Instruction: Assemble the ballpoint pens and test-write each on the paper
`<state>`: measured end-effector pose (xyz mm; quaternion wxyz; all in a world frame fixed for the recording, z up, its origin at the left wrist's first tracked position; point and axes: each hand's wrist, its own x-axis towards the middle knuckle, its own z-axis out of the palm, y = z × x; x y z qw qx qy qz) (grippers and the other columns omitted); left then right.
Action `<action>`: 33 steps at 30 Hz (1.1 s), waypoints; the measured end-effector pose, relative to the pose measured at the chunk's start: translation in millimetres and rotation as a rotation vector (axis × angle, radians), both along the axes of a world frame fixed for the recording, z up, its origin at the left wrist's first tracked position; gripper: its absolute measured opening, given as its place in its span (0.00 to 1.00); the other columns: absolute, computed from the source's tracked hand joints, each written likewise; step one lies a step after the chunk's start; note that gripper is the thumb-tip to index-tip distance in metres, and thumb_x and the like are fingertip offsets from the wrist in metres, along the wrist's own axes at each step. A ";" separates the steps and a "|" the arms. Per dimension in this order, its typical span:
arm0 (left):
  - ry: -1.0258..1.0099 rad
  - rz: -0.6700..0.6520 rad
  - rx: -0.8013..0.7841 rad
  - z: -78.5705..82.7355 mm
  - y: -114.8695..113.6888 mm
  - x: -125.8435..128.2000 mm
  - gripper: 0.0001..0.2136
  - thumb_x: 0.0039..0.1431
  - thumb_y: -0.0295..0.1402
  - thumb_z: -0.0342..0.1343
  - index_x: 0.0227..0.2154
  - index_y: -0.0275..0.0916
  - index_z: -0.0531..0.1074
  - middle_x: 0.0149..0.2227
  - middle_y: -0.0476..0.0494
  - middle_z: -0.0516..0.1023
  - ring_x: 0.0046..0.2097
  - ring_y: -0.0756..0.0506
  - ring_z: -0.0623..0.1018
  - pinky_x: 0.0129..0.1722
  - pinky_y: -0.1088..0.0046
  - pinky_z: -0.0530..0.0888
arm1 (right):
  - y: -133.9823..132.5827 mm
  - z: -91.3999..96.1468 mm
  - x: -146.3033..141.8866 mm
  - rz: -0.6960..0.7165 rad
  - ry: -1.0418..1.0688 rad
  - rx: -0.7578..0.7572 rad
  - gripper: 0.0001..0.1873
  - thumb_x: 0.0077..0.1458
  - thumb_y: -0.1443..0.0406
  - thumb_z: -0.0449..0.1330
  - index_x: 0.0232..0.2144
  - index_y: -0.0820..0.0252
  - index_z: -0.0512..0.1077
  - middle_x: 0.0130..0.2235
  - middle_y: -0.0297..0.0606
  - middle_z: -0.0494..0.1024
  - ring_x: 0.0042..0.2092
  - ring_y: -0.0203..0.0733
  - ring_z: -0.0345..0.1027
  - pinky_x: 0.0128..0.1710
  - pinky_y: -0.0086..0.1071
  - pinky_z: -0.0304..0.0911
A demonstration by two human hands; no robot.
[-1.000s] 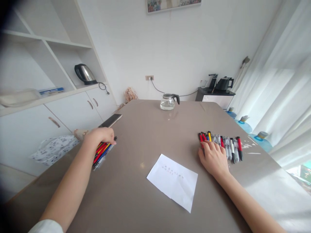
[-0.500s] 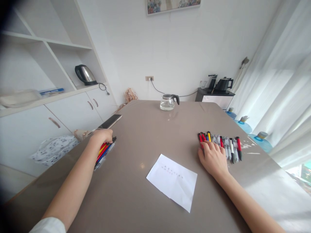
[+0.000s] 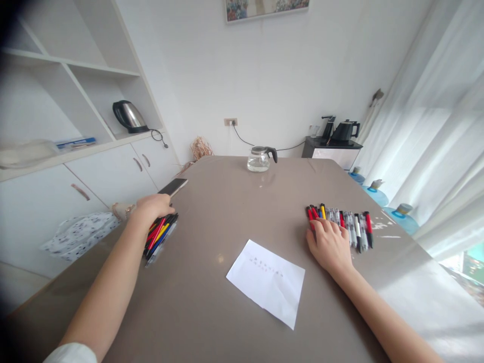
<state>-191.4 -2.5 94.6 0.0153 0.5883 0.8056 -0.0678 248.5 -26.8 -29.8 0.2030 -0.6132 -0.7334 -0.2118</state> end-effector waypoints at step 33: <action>-0.014 -1.006 0.750 -12.0 -44.3 190.6 0.13 0.60 0.36 0.35 0.41 0.43 0.62 0.31 0.47 0.69 0.31 0.51 0.71 0.24 0.77 0.61 | -21.6 107.9 -67.7 0.384 1.302 -0.506 0.27 0.48 0.47 0.47 0.12 0.63 0.61 0.11 0.33 0.60 0.14 0.28 0.50 0.14 0.24 0.45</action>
